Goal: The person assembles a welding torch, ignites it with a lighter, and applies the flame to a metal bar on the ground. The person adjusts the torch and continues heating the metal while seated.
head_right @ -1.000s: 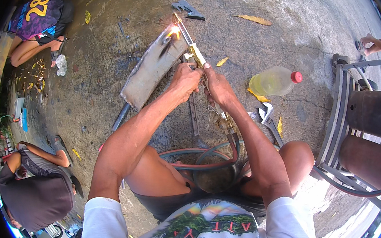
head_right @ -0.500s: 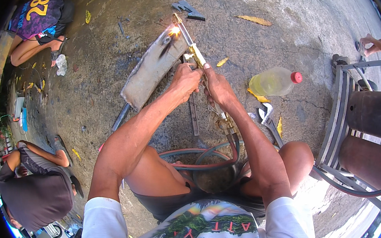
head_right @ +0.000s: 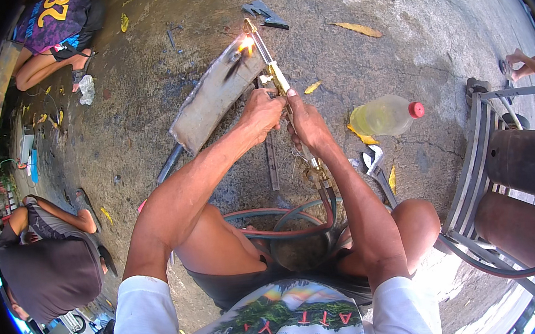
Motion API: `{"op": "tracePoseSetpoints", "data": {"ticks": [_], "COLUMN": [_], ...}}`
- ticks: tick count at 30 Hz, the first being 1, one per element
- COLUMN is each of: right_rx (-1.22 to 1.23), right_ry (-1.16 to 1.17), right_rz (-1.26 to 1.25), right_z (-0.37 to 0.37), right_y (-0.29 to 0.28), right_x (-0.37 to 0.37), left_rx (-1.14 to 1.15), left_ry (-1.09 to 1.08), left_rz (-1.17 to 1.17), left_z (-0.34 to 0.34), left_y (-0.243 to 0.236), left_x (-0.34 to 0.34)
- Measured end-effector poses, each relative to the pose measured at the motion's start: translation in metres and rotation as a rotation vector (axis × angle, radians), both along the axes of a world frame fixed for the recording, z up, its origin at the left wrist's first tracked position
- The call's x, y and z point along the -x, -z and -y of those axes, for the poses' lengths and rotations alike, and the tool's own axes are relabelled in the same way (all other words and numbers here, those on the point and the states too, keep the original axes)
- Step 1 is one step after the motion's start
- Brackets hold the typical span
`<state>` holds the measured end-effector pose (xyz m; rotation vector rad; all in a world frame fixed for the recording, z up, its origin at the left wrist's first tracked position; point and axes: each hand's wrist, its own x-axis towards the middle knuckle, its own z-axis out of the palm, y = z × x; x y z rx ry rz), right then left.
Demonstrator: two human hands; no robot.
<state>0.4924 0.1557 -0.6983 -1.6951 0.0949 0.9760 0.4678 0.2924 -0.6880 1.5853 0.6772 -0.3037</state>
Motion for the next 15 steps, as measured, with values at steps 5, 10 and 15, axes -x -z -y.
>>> {"op": "tracePoseSetpoints", "data": {"ticks": [5,10,15], "right_rx": [-0.005,-0.008,0.012], "right_ry": [-0.011,0.002,0.003], "right_rz": [0.003,0.004,0.004], "right_z": [0.0003,-0.0002,-0.0012], "right_y": [-0.0005,-0.0005,-0.0021], "right_x": [0.0001,0.0004,0.0014], "left_rx": [0.015,0.023,0.037], "left_ry": [0.005,0.009,0.014], "left_rz": [0.008,0.009,0.017], "left_z": [0.0007,0.0001,-0.0010], "left_y": [-0.0041,-0.0019,0.0028], "left_x": [0.0005,0.0005,0.0000]}}
